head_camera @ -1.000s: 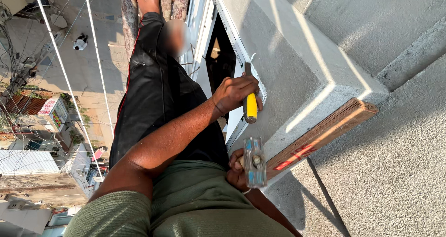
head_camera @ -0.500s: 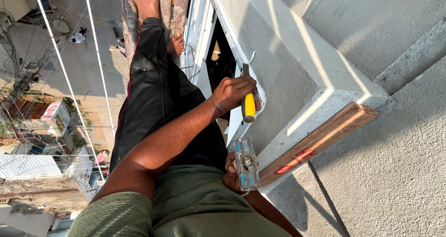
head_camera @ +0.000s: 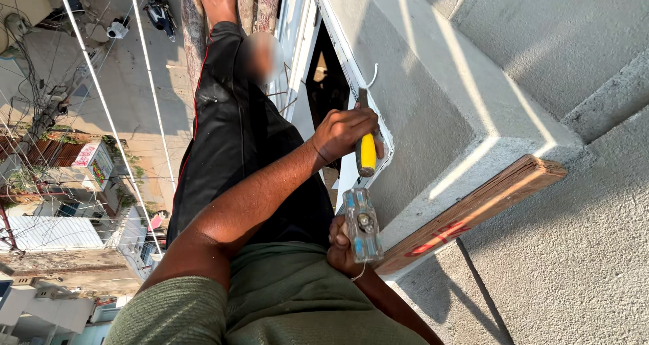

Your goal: The person stands on wooden scaffolding outside a building and uses a yellow-handled chisel and a heavy hammer to chip and cut a channel into the concrete wall edge beside a window opening, repositioning the chisel along the edge and striking it repeatedly, then sets the tools down on a wooden plank.

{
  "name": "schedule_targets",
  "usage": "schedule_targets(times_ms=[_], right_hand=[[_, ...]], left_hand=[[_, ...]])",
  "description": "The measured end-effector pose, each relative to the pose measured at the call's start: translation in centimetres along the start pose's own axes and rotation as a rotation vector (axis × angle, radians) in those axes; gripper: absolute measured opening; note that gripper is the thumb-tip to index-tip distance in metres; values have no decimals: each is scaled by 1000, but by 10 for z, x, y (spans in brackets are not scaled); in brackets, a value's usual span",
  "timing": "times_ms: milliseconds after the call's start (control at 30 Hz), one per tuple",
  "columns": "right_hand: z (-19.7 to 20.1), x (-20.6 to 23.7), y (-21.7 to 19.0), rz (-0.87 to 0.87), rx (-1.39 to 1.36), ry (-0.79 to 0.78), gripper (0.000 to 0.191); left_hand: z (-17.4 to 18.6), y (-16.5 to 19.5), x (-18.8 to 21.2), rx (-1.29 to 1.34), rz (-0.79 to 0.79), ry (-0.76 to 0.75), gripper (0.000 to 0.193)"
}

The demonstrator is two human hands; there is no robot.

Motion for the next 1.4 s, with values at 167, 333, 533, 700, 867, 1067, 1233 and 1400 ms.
schedule_targets(times_ms=[167, 333, 533, 700, 867, 1067, 1233, 1400], right_hand=[[4, 3, 11, -107, 463, 28, 23], [-2, 0, 3, -85, 73, -27, 32], [-4, -16, -6, -79, 130, -78, 30], [-2, -22, 13, -303, 184, 39, 33], [1, -1, 15, -156, -210, -52, 41], [23, 18, 24, -299, -253, -80, 42], [27, 21, 20, -227, -282, -113, 42], [35, 32, 12, -198, -289, -120, 47]], left_hand=[[-2, -8, 1, 10, 23, 7, 36], [-3, -13, -1, -10, -16, -3, 33], [-5, -20, 2, -4, -3, -13, 32], [-12, -36, 5, -35, 58, -69, 28], [-15, -54, 9, -41, 59, -73, 34], [31, -48, 33, 204, 389, 213, 27], [84, -38, 28, 565, 529, 355, 25], [85, -7, -6, 460, 374, 105, 29]])
Point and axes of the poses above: each hand's wrist, its own x-axis away from the middle knuckle, its own z-axis out of the back of the hand, y = z × x, the point moved 4 cm from there along -x, towards the middle knuckle, and after that the axes turned 6 degrees about -z, right-handed, at the moved point
